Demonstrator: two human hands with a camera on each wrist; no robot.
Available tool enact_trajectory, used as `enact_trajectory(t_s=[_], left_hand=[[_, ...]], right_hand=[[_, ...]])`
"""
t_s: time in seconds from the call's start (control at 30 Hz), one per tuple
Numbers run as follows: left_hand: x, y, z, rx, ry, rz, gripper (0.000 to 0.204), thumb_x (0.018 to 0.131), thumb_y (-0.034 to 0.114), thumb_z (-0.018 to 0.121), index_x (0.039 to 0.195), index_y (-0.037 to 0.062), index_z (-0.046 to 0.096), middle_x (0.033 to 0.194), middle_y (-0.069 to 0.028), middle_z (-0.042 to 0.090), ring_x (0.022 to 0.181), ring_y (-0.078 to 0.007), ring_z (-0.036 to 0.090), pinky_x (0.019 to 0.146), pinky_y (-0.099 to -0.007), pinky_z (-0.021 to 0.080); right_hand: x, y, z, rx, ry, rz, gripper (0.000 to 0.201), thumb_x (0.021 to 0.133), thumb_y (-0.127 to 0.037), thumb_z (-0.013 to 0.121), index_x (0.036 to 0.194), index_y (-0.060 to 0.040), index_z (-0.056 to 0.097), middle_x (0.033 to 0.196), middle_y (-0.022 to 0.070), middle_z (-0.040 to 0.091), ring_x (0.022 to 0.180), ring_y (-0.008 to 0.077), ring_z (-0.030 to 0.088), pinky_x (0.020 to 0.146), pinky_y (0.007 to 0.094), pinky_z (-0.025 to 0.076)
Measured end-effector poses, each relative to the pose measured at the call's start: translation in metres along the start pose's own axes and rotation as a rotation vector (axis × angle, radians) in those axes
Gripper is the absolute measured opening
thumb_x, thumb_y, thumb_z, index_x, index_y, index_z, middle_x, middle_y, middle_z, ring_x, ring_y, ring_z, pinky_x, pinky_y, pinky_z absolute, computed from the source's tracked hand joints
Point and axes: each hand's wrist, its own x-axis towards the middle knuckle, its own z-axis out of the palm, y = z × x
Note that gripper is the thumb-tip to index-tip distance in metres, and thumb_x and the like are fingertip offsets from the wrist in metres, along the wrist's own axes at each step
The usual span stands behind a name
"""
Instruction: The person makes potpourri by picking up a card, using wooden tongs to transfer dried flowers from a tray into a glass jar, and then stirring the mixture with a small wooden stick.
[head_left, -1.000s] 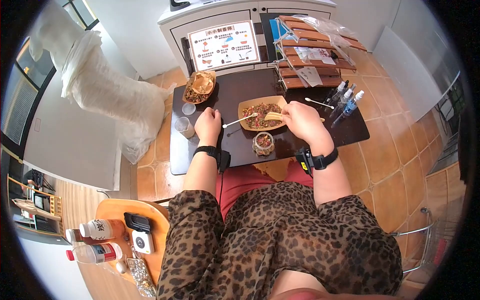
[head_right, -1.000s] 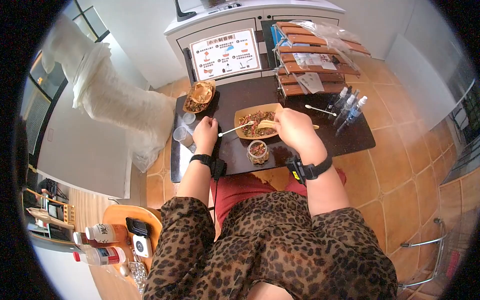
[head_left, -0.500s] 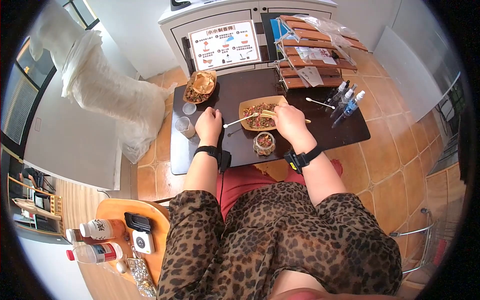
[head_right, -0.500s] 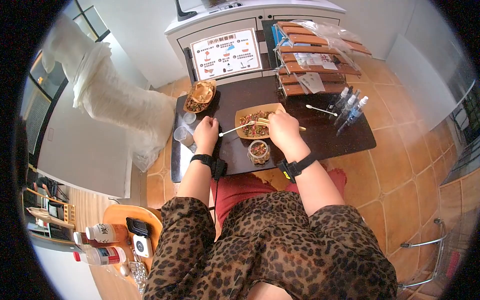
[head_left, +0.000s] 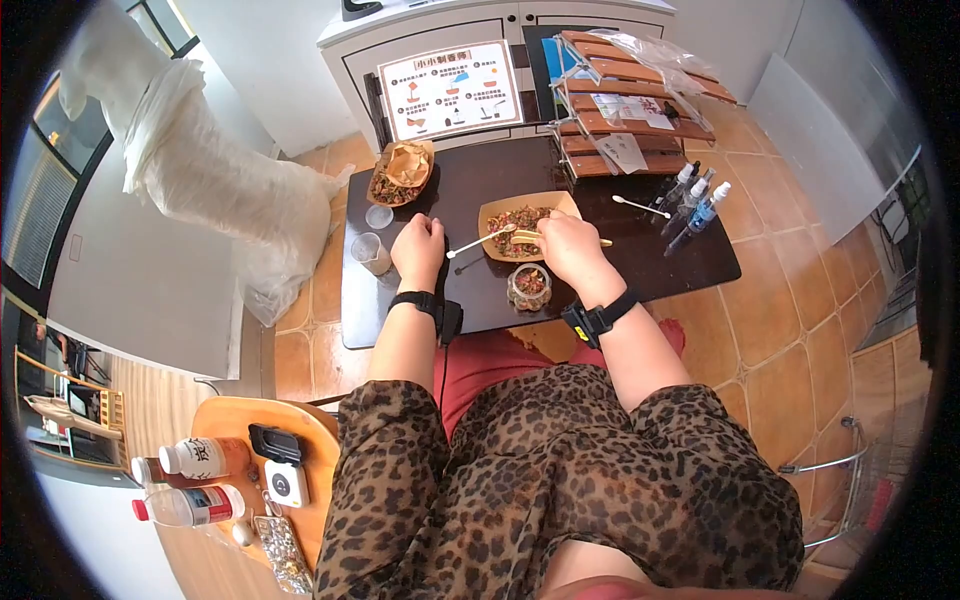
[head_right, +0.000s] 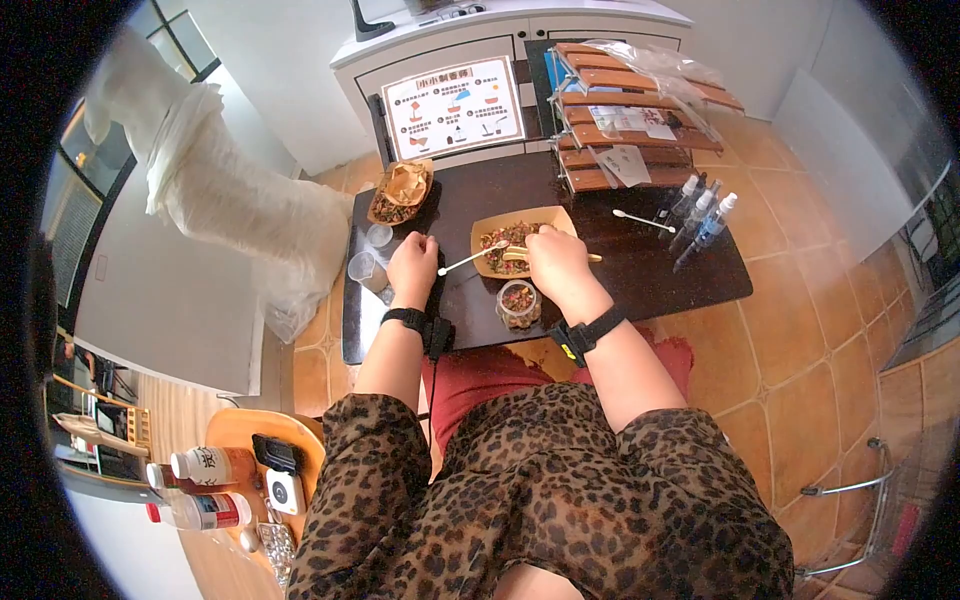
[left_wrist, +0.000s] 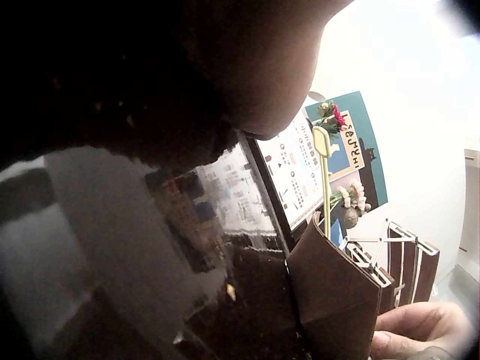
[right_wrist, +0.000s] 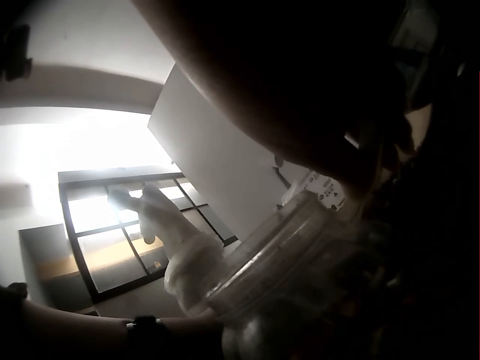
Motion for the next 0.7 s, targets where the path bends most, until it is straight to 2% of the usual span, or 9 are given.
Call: enact_trajectory(t_s=[0.1,0.3,0.4,0.57,0.7], left_hand=[[0.000,-0.001,0.000,-0.001,0.003,0.003,0.032,0.094,0.038,0.059,0.093,0.0069,0.067,0.090,-0.0163,0.072,0.090,-0.0385,0.068,0.077,-0.0488,0.052],[0.000,-0.001,0.001,-0.004,0.006,0.006,0.032,0.094,0.038,0.060,0.093,0.0068,0.068,0.089,-0.0166,0.072,0.089,-0.0385,0.069,0.076,-0.0487,0.052],[0.001,-0.002,0.001,0.005,0.001,-0.002,0.032,0.094,0.038,0.060,0.093,0.0067,0.068,0.089,-0.0167,0.072,0.089,-0.0383,0.069,0.076,-0.0484,0.052],[0.000,-0.002,0.003,-0.004,0.042,0.017,0.027,0.093,0.034,0.061,0.087,0.0074,0.065,0.084,-0.0150,0.071,0.084,-0.0381,0.068,0.073,-0.0496,0.051],[-0.001,-0.002,0.003,-0.014,0.049,0.030,0.027,0.093,0.034,0.061,0.087,0.0074,0.065,0.085,-0.0148,0.071,0.084,-0.0377,0.068,0.073,-0.0492,0.051]], right_hand=[[0.002,0.005,0.008,0.007,0.002,0.043,0.010,0.085,-0.015,0.070,0.084,-0.0054,0.068,0.089,0.0119,0.066,0.088,0.0329,0.067,0.076,0.0453,0.054],[-0.001,0.010,-0.005,0.044,0.083,0.040,0.008,0.086,-0.015,0.069,0.086,-0.0065,0.069,0.088,0.0121,0.066,0.087,0.0338,0.067,0.075,0.0450,0.053],[-0.005,0.012,-0.020,0.101,0.102,0.048,0.011,0.088,-0.014,0.064,0.083,-0.0055,0.069,0.089,0.0141,0.068,0.085,0.0355,0.068,0.074,0.0471,0.054],[-0.008,0.017,-0.048,0.143,0.031,0.141,0.012,0.089,-0.018,0.069,0.091,-0.0067,0.070,0.094,0.0107,0.068,0.088,0.0324,0.068,0.078,0.0441,0.053],[-0.011,0.012,-0.080,0.204,-0.046,0.162,0.013,0.091,-0.019,0.069,0.092,-0.0066,0.071,0.095,0.0106,0.068,0.089,0.0320,0.068,0.079,0.0424,0.052]])
